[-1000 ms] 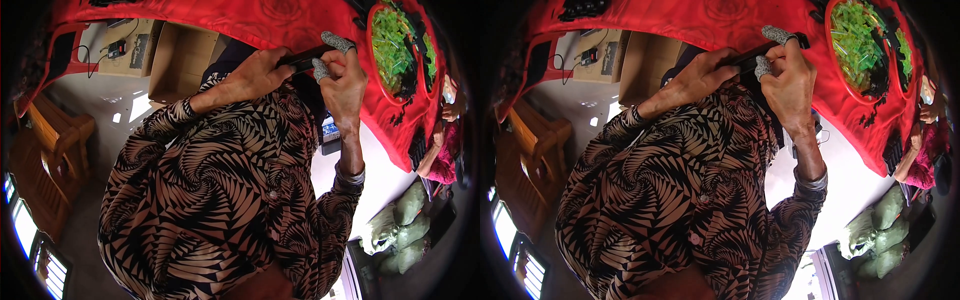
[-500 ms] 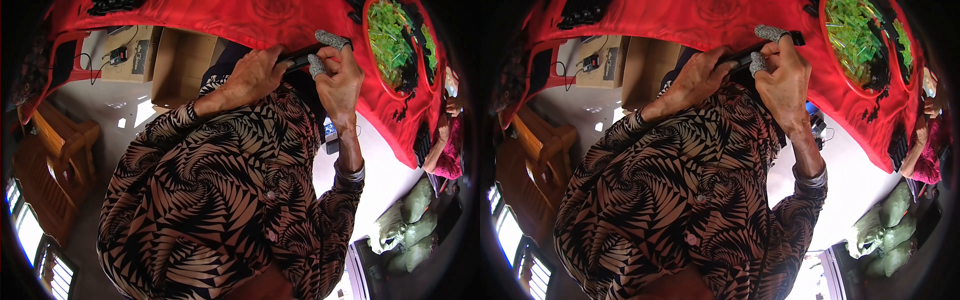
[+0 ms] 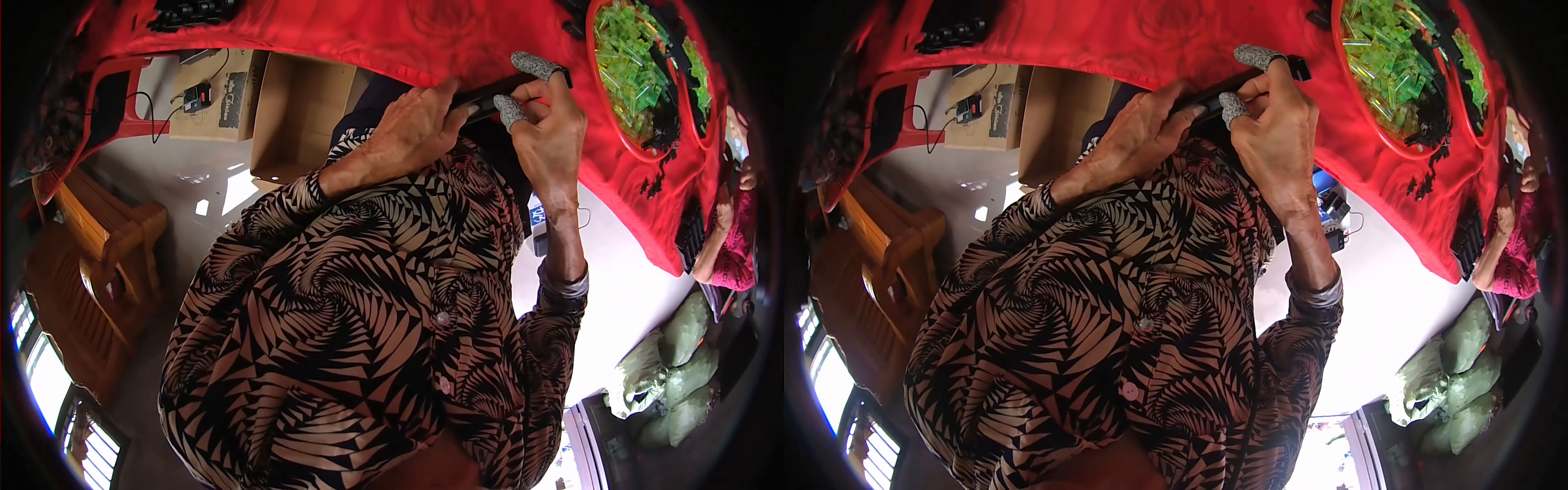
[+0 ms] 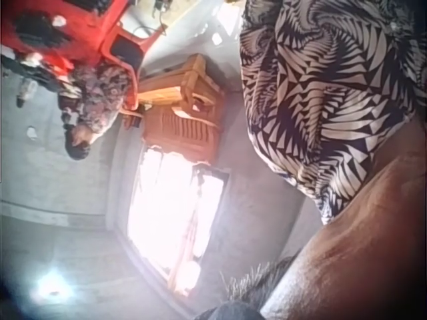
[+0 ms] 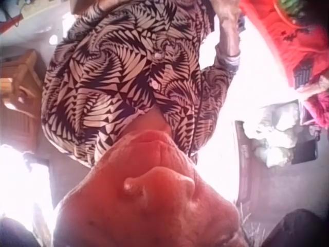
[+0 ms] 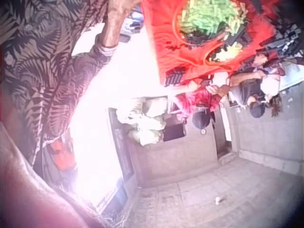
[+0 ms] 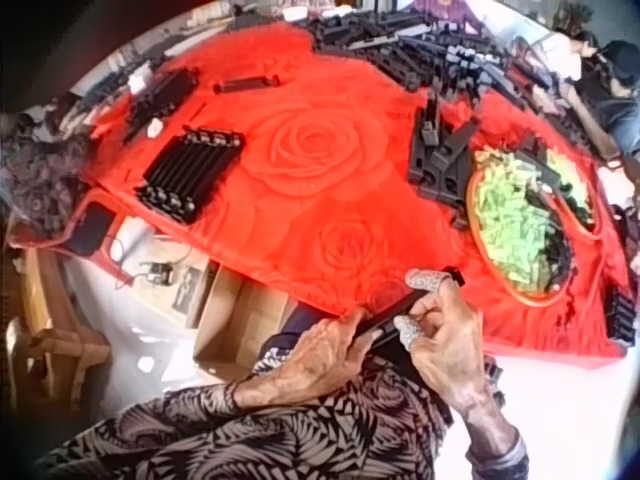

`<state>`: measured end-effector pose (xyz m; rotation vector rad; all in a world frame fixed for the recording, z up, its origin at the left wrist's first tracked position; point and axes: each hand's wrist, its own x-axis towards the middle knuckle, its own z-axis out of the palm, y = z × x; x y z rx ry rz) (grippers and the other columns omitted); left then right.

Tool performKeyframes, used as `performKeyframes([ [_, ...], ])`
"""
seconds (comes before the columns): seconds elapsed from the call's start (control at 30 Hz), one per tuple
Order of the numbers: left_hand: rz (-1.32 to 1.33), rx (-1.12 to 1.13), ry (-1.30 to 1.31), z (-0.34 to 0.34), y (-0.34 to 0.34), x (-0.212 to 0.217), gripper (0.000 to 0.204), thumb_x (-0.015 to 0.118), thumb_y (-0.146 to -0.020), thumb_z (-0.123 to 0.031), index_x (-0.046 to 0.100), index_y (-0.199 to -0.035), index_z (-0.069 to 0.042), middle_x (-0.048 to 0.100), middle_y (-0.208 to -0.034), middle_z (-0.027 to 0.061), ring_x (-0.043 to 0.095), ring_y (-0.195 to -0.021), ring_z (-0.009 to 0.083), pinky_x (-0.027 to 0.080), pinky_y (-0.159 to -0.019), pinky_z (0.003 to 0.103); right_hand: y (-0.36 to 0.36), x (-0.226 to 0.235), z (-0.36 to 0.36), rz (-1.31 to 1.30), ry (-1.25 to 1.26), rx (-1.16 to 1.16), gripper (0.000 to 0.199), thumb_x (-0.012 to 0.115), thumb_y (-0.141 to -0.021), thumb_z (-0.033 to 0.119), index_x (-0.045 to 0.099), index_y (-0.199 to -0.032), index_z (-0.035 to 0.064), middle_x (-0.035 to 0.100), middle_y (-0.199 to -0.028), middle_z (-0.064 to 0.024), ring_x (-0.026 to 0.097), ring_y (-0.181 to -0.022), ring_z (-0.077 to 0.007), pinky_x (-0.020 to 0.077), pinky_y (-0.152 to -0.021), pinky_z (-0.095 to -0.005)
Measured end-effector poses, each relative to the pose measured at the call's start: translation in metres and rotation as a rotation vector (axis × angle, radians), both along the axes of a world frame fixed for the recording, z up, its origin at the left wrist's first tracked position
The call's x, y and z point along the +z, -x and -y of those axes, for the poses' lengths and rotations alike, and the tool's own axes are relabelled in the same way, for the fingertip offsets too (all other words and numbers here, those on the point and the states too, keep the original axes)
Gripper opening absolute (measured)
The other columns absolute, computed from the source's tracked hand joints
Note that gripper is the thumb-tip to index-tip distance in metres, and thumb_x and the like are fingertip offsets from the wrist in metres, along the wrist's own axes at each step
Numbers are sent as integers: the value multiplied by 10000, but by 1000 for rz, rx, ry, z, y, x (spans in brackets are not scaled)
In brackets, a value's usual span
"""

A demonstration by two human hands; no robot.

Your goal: Using a small piece of abrasive or cleaning material to wipe down and clean plastic components for manufacturing.

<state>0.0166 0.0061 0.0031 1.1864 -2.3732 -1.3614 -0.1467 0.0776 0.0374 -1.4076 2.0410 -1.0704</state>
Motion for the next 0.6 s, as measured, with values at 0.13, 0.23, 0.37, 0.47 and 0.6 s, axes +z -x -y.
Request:
performKeyframes([
  [0.13,-105,-33,-252,3,-3,-10,251,535,-942,-154,545,-1138,4,629,-795,129,595,-705,231,479,-659,355,-7,4,2,132,-8,-9,353,565,-687,-109,576,-1026,-12,625,-748,-92,665,-623,-183,489,-543,-300],
  [0.23,-245,-62,-370,6,-9,-16,249,502,-945,-82,549,-1178,-7,615,-794,54,569,-707,123,471,-647,286,-9,4,1,169,8,12,425,552,-725,-150,558,-1128,-13,618,-823,-71,653,-686,-136,471,-569,-236],
  [0.37,-377,-108,-386,8,-12,-22,285,478,-930,-7,551,-1206,-8,613,-804,41,575,-722,95,476,-648,248,-10,1,2,168,27,-15,397,547,-671,-139,577,-1052,-31,623,-771,-87,687,-680,-192,518,-597,-286],
  [0.47,-321,-115,-424,10,-11,-15,300,472,-927,-1,545,-1217,-4,617,-789,50,588,-721,96,487,-651,258,-8,-3,1,132,16,-49,330,527,-653,-136,561,-968,-48,625,-774,-101,689,-702,-211,534,-618,-300],
  [0.6,-340,-94,-383,4,-11,-25,295,469,-932,-22,536,-1217,8,618,-761,75,592,-699,114,490,-653,275,-7,-8,1,26,18,-28,289,513,-625,-130,543,-903,-56,627,-780,-122,687,-710,-235,545,-626,-321],
])
